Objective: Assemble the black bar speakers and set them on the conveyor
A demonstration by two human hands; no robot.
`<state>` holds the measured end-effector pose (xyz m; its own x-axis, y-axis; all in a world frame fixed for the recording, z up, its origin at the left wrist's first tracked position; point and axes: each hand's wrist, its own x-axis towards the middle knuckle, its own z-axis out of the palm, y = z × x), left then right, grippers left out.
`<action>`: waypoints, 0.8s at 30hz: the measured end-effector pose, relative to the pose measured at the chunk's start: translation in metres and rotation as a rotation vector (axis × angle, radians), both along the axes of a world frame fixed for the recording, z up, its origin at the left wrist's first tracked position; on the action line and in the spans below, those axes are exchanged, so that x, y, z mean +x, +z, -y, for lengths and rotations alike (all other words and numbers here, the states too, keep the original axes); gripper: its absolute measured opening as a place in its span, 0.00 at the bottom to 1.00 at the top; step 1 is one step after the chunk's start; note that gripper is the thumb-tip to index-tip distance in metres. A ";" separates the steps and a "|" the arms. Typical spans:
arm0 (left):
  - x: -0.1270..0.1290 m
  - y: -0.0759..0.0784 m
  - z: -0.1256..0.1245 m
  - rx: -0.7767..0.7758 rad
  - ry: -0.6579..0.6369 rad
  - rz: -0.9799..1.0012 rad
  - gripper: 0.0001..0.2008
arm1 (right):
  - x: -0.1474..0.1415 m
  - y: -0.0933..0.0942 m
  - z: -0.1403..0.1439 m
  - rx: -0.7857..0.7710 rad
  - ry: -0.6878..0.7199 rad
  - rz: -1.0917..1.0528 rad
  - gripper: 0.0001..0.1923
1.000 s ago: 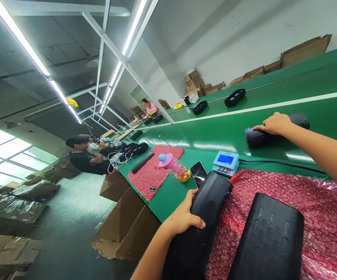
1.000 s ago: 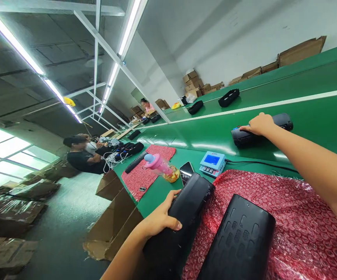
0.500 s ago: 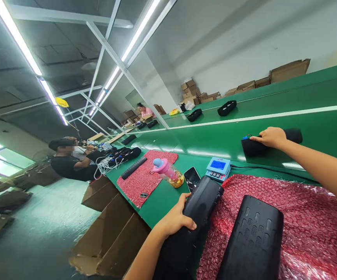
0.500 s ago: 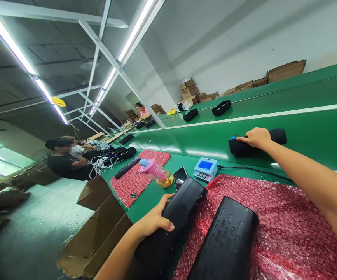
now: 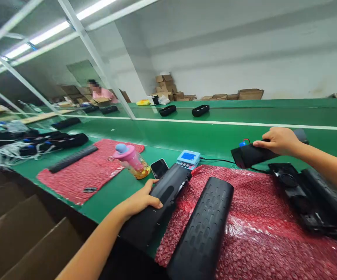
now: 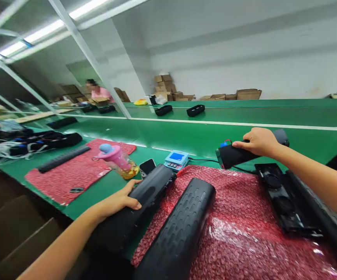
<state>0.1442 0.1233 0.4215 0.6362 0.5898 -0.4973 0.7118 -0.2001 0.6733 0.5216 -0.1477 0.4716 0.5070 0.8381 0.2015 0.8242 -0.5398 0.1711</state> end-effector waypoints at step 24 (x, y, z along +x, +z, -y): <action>0.003 0.013 0.011 0.092 -0.026 -0.084 0.42 | -0.180 -0.097 0.059 0.229 1.084 -0.352 0.38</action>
<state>0.1468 0.1118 0.4343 0.6103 0.6195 -0.4937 0.7585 -0.2774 0.5896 0.3414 -0.2067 0.3751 -0.3953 0.8292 0.3951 0.8557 0.4888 -0.1698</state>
